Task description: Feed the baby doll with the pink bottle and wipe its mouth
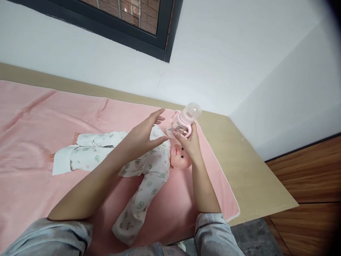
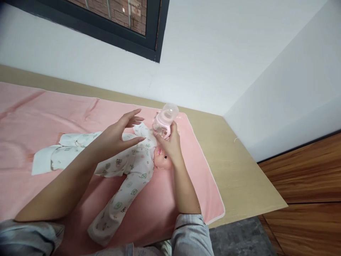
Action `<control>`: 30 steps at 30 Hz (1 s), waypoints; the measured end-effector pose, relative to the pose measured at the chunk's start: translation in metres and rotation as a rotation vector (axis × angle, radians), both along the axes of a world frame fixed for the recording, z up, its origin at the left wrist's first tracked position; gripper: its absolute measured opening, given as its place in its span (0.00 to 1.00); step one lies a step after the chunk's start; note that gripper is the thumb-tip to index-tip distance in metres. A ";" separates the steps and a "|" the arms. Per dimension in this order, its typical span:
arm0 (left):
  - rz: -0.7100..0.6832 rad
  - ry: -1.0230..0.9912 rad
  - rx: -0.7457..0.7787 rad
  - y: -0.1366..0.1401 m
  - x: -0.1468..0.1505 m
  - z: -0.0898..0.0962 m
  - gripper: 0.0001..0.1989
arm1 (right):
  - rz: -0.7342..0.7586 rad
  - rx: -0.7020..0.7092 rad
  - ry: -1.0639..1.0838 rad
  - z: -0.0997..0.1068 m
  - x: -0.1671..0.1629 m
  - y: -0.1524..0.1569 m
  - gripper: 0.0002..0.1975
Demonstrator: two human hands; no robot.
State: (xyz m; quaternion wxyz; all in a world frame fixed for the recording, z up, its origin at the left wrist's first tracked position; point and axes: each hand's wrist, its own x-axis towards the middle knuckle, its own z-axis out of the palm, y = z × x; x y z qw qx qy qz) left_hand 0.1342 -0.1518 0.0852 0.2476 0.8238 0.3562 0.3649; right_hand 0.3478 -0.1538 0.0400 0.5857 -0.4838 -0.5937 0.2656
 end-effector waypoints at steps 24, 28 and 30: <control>0.162 0.106 0.100 0.002 0.006 0.003 0.38 | 0.216 -0.033 -0.094 0.021 -0.028 -0.033 0.52; 0.104 0.176 0.135 0.006 0.009 -0.003 0.36 | 0.162 0.065 -0.057 0.021 -0.023 -0.033 0.47; 0.080 0.205 0.157 0.008 0.010 -0.005 0.34 | 0.131 0.081 -0.066 0.019 -0.024 -0.033 0.42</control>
